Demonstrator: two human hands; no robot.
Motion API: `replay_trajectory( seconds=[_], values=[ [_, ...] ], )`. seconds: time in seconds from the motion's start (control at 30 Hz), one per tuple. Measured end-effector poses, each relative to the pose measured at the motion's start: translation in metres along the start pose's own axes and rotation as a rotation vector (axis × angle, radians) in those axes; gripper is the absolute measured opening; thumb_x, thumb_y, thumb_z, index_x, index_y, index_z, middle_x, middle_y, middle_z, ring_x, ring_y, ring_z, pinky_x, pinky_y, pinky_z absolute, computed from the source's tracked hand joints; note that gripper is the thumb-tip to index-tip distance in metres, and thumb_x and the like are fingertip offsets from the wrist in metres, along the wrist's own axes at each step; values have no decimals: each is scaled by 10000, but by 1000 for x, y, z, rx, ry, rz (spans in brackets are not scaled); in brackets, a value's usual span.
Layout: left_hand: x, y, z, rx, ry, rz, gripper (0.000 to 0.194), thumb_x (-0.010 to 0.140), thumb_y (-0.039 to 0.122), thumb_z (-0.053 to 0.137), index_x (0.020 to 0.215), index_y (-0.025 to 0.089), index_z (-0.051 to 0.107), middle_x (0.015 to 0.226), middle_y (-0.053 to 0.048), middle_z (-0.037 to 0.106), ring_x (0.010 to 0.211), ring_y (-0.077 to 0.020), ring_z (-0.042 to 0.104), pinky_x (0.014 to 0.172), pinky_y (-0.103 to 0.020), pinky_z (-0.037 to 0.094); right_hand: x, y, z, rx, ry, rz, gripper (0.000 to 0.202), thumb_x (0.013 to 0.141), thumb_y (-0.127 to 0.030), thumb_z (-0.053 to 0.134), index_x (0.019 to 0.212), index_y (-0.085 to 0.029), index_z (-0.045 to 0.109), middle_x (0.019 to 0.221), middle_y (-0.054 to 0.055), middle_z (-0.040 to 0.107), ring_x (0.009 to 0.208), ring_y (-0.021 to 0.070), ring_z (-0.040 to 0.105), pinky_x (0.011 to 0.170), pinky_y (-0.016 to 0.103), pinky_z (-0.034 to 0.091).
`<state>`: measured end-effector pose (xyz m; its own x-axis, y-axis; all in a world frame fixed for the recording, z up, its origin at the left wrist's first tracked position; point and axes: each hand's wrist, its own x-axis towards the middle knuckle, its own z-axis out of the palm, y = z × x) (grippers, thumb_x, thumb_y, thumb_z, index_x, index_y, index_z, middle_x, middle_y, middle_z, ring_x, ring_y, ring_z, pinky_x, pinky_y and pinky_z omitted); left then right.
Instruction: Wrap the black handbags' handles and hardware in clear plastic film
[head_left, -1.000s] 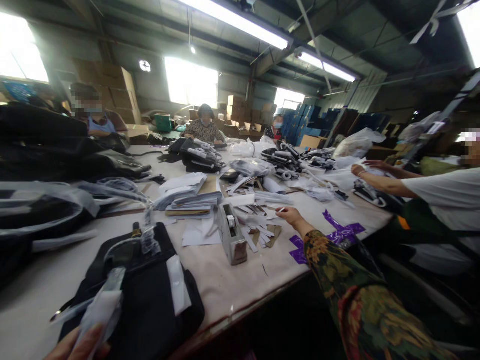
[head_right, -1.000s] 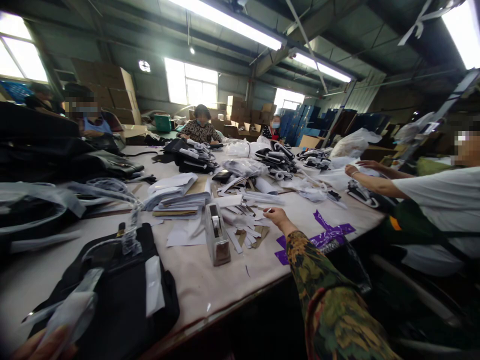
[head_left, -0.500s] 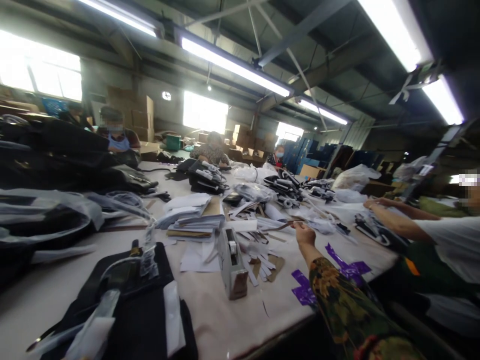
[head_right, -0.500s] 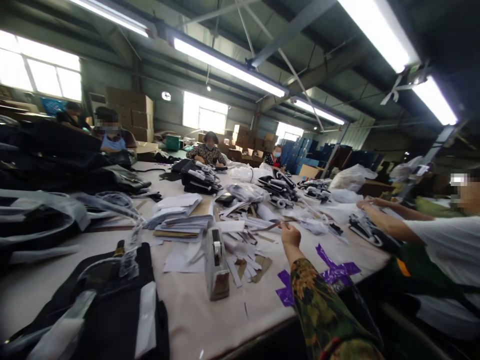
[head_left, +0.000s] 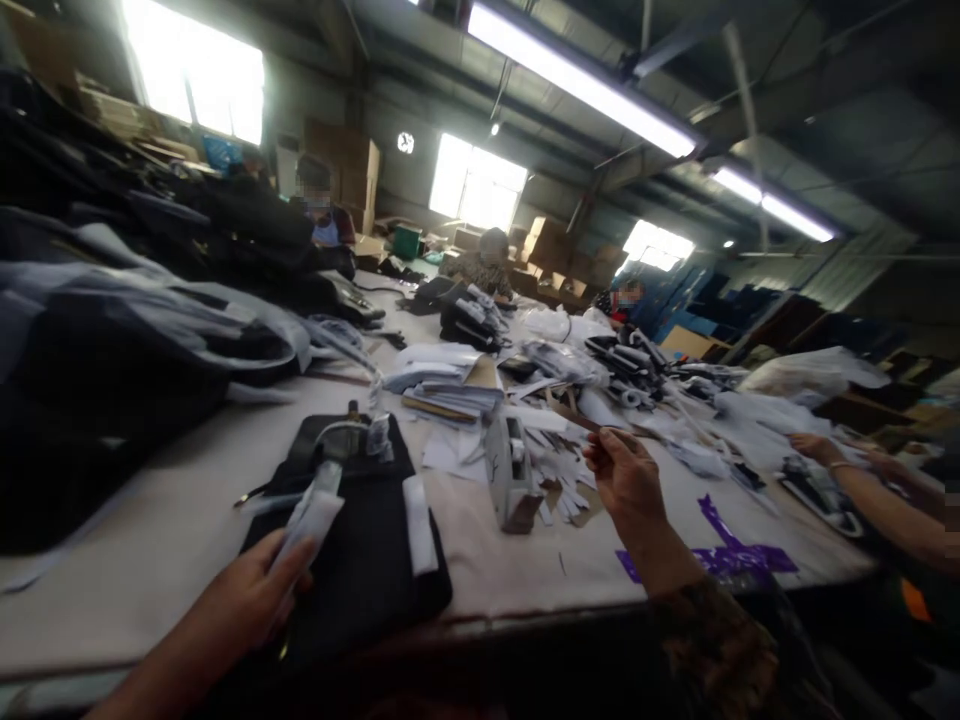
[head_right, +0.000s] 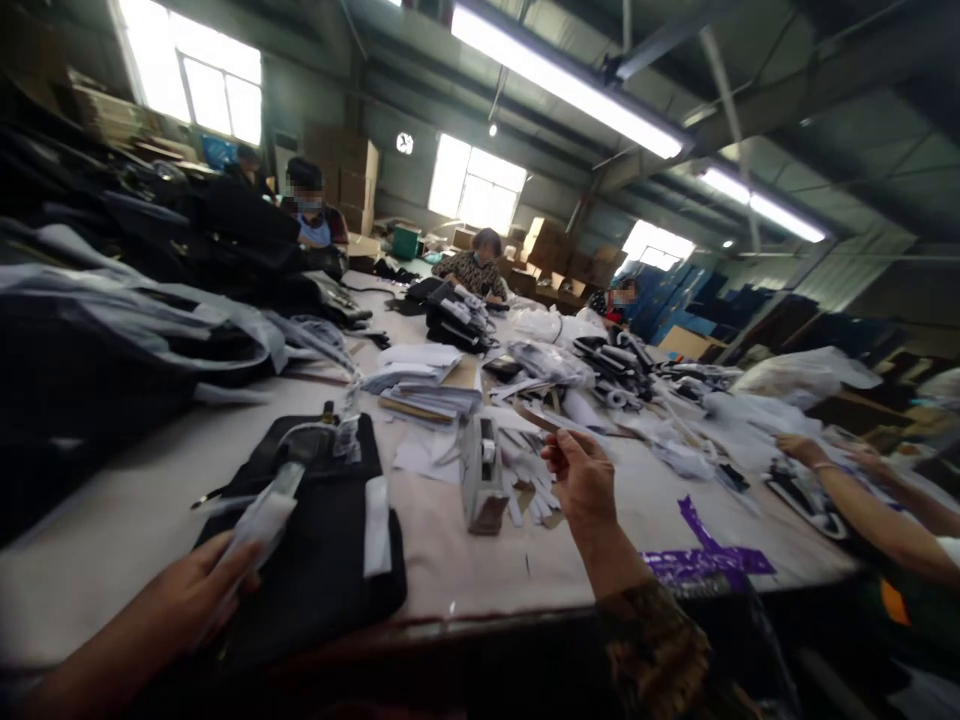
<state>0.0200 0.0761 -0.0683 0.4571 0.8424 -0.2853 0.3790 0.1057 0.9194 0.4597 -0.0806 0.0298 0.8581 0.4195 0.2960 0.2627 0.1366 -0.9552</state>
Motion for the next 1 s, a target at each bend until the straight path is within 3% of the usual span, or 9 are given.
replay_trajectory(
  seconds=[0.1,0.2,0.37,0.5,0.6,0.73,0.83,0.9,1.0],
  values=[
    [-12,19,0,-37,3,-10,641,743,811,558,863,182,536,620,15,577,399,-112,457,367,-235,353,-86,13,26,-159,-324,-25,267,784,-446,757,889,-209,693,742,63,720,635,207,670,583,314,519],
    [-15,21,1,-76,-9,12,583,794,748,578,911,178,534,676,10,588,405,-94,455,363,-221,355,-140,38,27,-559,-456,-102,117,824,-341,709,803,-226,719,716,68,713,687,233,668,697,345,521],
    [-15,12,0,-108,-41,45,533,847,695,582,960,176,535,706,2,601,423,-93,482,364,-208,372,-156,65,10,-1191,-626,-225,89,847,-219,631,804,-223,709,853,107,715,829,260,656,784,348,467],
    [-14,11,0,-96,-43,53,533,858,690,576,976,172,540,711,-5,613,419,-92,490,364,-203,375,-153,53,31,-1377,-700,-234,229,844,-353,690,1009,-194,707,993,162,705,950,302,645,841,378,460],
    [-13,12,0,-90,-33,55,546,843,705,586,968,175,541,707,-5,613,415,-95,489,353,-206,375,-150,46,62,-1358,-697,-133,329,868,-438,656,1031,-154,690,1044,194,697,989,322,647,866,406,462],
    [-13,11,1,-86,-26,60,550,837,721,583,944,183,537,700,-1,609,408,-97,487,345,-209,373,-137,53,92,-1018,-593,76,191,855,-322,632,823,-138,669,998,208,708,1059,343,640,934,446,446],
    [-14,10,1,-107,-27,55,550,841,724,577,943,185,528,698,4,601,403,-90,477,342,-203,364,-127,59,97,-793,-585,162,211,859,-340,600,732,-175,639,822,133,717,910,284,687,835,392,504],
    [-13,9,1,-121,-36,52,553,846,724,572,957,184,524,706,6,601,404,-85,473,343,-198,361,-126,57,93,-686,-612,186,278,892,-431,541,786,-192,636,778,79,716,742,220,693,691,331,530],
    [-12,6,0,-121,-47,57,547,860,718,562,963,183,519,713,5,602,407,-80,470,345,-193,356,-129,47,87,-294,-601,334,346,833,-540,607,881,-197,615,774,38,714,581,158,655,505,256,482]
  ],
)
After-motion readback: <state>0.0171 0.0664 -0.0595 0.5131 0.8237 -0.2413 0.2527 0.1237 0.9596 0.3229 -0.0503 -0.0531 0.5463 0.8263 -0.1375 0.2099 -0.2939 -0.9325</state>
